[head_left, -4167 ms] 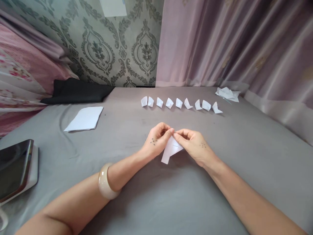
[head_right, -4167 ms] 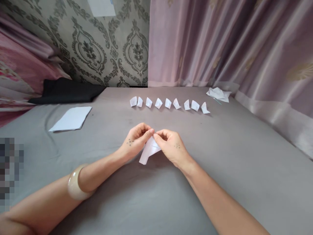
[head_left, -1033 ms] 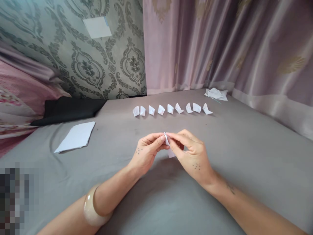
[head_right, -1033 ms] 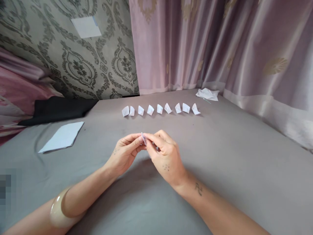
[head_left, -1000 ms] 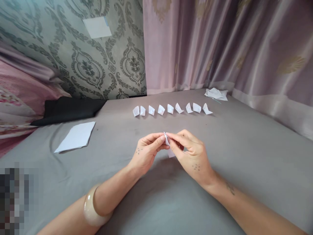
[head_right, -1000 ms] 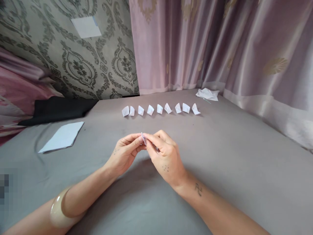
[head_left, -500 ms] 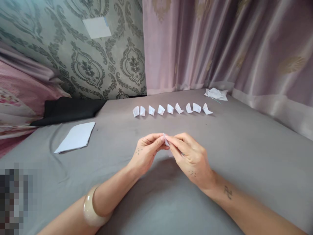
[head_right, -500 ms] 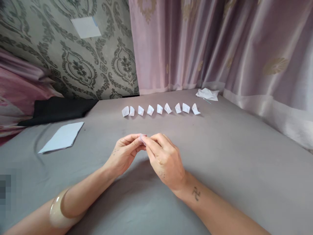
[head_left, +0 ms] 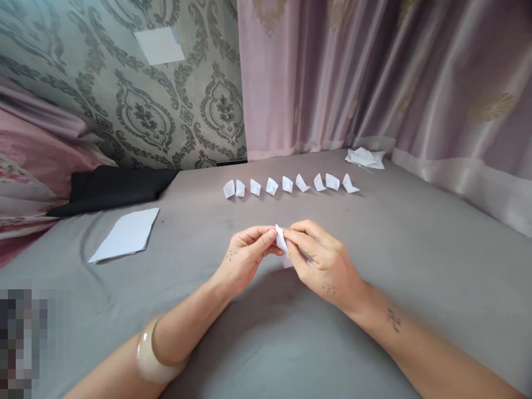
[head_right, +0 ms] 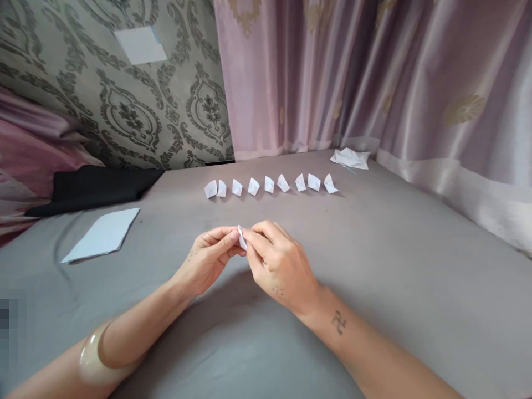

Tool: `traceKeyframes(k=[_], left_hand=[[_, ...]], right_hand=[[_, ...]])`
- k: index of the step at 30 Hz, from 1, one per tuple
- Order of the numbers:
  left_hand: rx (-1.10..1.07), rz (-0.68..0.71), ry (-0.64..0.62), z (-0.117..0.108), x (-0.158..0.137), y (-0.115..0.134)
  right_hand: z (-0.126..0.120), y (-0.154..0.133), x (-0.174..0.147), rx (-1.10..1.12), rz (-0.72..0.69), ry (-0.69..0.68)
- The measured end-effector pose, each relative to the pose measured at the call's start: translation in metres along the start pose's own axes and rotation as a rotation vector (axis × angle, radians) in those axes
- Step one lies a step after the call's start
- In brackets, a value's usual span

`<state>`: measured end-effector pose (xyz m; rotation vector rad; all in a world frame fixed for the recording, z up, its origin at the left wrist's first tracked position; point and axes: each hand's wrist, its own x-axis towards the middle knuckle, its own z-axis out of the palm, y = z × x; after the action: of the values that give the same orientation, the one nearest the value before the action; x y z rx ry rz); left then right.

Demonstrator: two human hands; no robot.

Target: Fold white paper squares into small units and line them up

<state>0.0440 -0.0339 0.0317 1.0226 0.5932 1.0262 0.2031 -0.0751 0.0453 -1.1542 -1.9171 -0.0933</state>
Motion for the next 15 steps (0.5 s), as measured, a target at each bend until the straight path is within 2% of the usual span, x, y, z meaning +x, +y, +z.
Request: traceKeyframes(k=[8,15], left_hand=[[0.037,-0.018,-0.032,-0.001,0.0,0.002],[0.046,-0.035,-0.038,-0.005,0.001,0.002]], right_hand=[[-0.01,0.01,0.006,-0.185,-0.267,-0.092],[-0.016,0.009,0.009,-0.253,-0.304,-0.209]])
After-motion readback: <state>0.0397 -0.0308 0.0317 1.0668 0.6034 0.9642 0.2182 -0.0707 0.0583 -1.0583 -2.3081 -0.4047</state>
